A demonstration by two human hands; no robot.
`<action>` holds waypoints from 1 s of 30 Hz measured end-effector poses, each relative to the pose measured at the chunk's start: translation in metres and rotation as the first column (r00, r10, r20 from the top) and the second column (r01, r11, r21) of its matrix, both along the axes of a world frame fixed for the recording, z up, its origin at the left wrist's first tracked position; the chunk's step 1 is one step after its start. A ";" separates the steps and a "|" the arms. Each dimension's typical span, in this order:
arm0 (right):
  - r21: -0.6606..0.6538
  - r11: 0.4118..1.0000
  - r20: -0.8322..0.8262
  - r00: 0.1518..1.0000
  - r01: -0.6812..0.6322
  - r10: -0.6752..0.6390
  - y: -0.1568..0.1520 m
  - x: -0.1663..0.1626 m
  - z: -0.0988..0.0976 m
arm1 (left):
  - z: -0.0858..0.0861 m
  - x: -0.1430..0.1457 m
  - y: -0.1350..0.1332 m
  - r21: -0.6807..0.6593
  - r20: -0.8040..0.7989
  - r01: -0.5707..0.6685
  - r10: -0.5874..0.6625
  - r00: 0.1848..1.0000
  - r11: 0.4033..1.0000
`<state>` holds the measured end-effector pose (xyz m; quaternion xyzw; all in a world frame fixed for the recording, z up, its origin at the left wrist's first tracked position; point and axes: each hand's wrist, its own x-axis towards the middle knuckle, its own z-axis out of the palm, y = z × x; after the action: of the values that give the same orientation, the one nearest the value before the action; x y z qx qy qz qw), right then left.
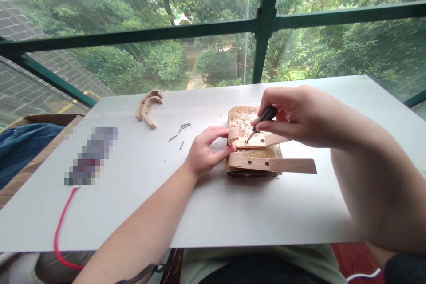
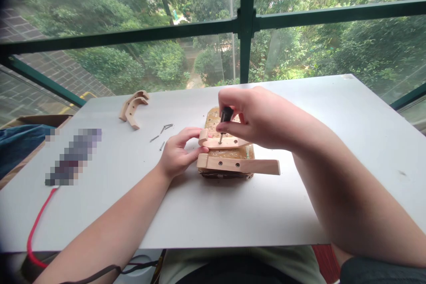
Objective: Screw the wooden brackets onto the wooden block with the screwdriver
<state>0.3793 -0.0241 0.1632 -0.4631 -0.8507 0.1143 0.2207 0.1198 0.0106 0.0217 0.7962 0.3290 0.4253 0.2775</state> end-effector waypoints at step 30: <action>-0.089 0.992 0.001 0.995 -0.095 0.095 -0.002 0.006 -0.002 | 0.000 -0.002 0.001 -0.007 0.007 0.008 -0.008 1.000 1.000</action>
<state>0.3852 -0.0266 0.1610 -0.4318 -0.8664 0.1613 0.1919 0.1181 0.0115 0.0214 0.7951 0.3264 0.4255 0.2833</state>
